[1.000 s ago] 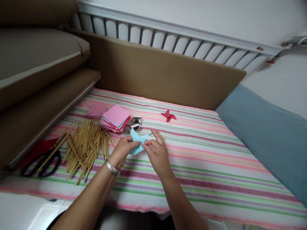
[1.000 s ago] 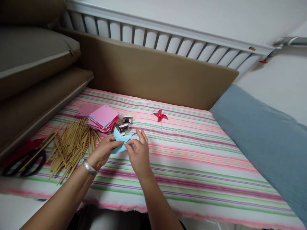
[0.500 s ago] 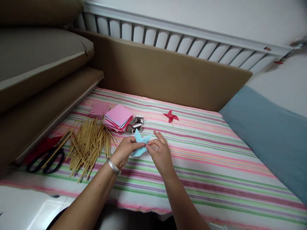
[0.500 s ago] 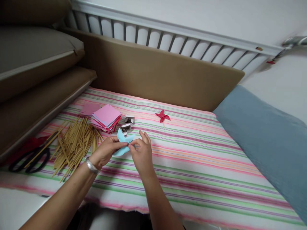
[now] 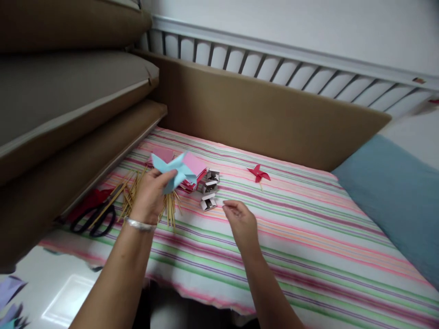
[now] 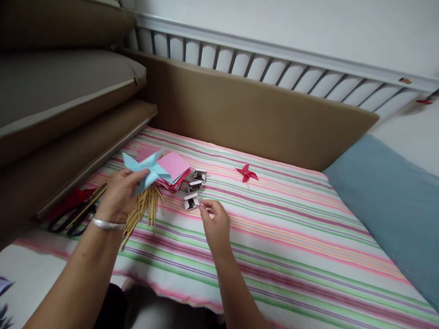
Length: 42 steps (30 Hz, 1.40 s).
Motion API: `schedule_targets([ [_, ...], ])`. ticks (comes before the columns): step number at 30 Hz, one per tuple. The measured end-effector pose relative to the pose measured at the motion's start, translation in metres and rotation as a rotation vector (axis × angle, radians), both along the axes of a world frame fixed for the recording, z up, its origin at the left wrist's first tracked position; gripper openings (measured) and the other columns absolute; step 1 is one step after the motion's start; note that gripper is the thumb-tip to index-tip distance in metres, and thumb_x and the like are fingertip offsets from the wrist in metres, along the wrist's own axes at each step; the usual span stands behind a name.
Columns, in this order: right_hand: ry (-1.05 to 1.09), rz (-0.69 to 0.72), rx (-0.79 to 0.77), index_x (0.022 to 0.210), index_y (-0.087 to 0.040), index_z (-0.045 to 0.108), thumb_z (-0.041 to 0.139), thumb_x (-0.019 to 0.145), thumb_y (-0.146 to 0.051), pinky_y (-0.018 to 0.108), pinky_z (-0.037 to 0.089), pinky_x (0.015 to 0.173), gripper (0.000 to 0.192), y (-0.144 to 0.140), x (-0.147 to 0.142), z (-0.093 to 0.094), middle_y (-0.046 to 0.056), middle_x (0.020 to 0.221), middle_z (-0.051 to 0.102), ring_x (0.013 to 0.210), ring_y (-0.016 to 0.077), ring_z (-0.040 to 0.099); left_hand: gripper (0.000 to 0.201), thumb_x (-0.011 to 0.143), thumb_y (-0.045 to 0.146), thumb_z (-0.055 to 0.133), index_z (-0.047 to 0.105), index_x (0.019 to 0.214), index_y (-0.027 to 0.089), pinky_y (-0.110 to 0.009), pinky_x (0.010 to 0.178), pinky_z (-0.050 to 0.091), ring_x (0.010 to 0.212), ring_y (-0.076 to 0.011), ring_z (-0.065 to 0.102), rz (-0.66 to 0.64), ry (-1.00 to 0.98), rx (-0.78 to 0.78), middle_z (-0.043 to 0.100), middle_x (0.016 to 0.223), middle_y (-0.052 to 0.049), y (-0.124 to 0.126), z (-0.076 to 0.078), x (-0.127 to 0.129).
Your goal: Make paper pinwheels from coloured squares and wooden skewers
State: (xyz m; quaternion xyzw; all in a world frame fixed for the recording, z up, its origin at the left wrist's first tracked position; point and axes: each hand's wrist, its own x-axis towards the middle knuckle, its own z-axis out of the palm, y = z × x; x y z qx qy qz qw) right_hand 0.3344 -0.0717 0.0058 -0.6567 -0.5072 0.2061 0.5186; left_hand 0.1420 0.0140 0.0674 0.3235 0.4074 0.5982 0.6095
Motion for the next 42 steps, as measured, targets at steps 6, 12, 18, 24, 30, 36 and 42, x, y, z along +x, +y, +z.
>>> schedule_targets([
  [6,-0.257,0.286,-0.192,0.086,-0.019,0.068,0.054,0.078,-0.018,0.026,0.048,0.072,0.016,0.037,-0.062,-0.026,0.005,0.087,0.067,0.077,0.0153,0.063,0.020,0.052,0.017,0.075,0.061,0.066,0.014,-0.024,0.065,0.047,0.063,-0.0113,0.060,0.150,-0.213,0.048,0.066,0.066,0.001,0.004,0.009,-0.030],
  [12,-0.702,0.223,-0.489,0.098,-0.014,0.062,0.049,0.080,-0.017,0.029,0.043,0.071,0.023,0.074,-0.112,-0.033,0.014,0.095,0.067,0.086,0.0224,0.063,0.019,0.050,0.014,0.075,0.060,0.063,0.014,-0.022,0.062,0.047,0.057,-0.0092,0.058,0.156,-0.269,0.043,0.065,0.062,0.002,0.005,0.009,-0.045],
  [18,-0.715,0.218,-0.576,0.100,-0.019,0.061,0.051,0.074,-0.011,0.025,0.041,0.067,0.029,0.052,-0.097,-0.036,0.009,0.094,0.069,0.086,0.0201,0.064,0.017,0.052,0.016,0.074,0.060,0.061,0.015,-0.022,0.058,0.046,0.057,-0.0108,0.059,0.138,-0.272,0.060,0.064,0.061,0.002,0.007,0.009,-0.055],
  [24,-0.626,0.240,-0.702,0.092,-0.022,0.067,0.054,0.072,-0.016,0.022,0.041,0.065,0.025,-0.010,-0.036,-0.032,0.002,0.083,0.071,0.076,0.0160,0.064,0.019,0.050,0.016,0.075,0.060,0.061,0.016,-0.022,0.056,0.046,0.056,-0.0110,0.058,0.080,-0.257,-0.006,0.064,0.060,0.001,0.004,0.005,-0.052],
  [30,-0.769,0.112,-0.593,0.095,-0.027,0.068,0.040,0.086,-0.026,0.022,0.042,0.074,0.029,0.006,-0.009,-0.017,0.001,0.101,0.068,0.091,0.0148,0.062,0.020,0.049,0.017,0.077,0.061,0.061,0.015,-0.022,0.057,0.048,0.057,-0.0112,0.059,0.046,-0.221,-0.003,0.067,0.063,0.000,0.001,0.004,-0.043],
  [36,-0.854,0.077,-0.752,0.091,-0.026,0.069,0.047,0.081,-0.027,0.028,0.045,0.069,0.024,0.063,-0.025,-0.011,0.005,0.095,0.071,0.089,0.0221,0.065,0.016,0.051,0.016,0.078,0.065,0.062,0.015,-0.020,0.055,0.048,0.056,-0.0107,0.060,-0.003,-0.228,0.008,0.066,0.060,0.002,0.001,0.003,-0.038],
  [42,-0.826,0.059,-0.873,0.087,-0.020,0.070,0.058,0.073,-0.025,0.031,0.048,0.065,0.019,0.091,-0.030,-0.013,0.012,0.095,0.070,0.087,0.0260,0.066,0.017,0.051,0.016,0.079,0.066,0.063,0.016,-0.019,0.056,0.049,0.056,-0.0107,0.061,-0.038,-0.226,-0.009,0.068,0.062,0.001,0.003,0.002,-0.038],
])
